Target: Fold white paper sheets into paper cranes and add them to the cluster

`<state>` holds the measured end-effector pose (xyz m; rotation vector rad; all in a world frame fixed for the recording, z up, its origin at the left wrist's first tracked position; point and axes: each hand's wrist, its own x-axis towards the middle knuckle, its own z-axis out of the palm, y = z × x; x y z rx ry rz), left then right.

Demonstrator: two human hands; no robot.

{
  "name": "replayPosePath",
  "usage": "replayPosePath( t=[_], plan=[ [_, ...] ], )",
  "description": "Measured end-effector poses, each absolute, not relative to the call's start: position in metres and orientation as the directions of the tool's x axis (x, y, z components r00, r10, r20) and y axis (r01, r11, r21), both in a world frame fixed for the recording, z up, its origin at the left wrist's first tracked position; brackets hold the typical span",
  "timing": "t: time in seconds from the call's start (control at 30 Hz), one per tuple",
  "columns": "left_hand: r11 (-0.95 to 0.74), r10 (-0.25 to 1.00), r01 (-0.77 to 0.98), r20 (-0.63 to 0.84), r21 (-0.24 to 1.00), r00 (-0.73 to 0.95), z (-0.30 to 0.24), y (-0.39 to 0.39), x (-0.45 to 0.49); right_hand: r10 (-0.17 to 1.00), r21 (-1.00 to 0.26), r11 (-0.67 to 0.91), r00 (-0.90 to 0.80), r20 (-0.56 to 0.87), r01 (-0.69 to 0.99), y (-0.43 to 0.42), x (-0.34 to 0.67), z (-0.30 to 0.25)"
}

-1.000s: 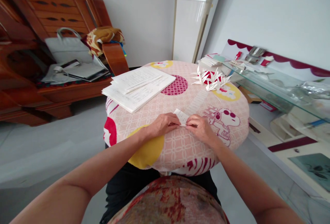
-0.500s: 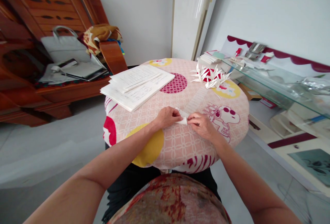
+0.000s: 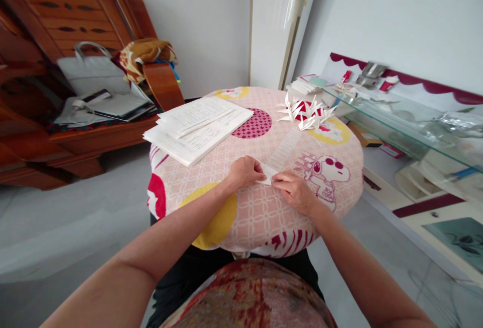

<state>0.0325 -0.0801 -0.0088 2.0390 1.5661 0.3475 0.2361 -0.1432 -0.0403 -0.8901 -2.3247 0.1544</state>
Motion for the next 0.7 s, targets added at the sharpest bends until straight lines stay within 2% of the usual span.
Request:
replayPosePath(
  t=[0.37, 0.57, 0.7],
  plan=[
    [-0.198, 0.951, 0.833, -0.104, 0.516, 0.290, -0.007, -0.084, 0.035, 0.647, -0.344, 0.758, -0.574, 0.501, 0.554, -0.147, 0.237, -0.040],
    [-0.215, 0.952, 0.821, -0.076, 0.529, 0.298, -0.008, -0.087, 0.035, 0.706, -0.432, 0.706, -0.509, 0.492, 0.561, -0.148, 0.233, -0.038],
    [-0.224, 0.951, 0.812, -0.062, 0.539, 0.303, -0.008, -0.088, 0.035, 0.731, -0.395, 0.680, -0.530, 0.430, 0.618, -0.148, 0.227, -0.038]
  ],
)
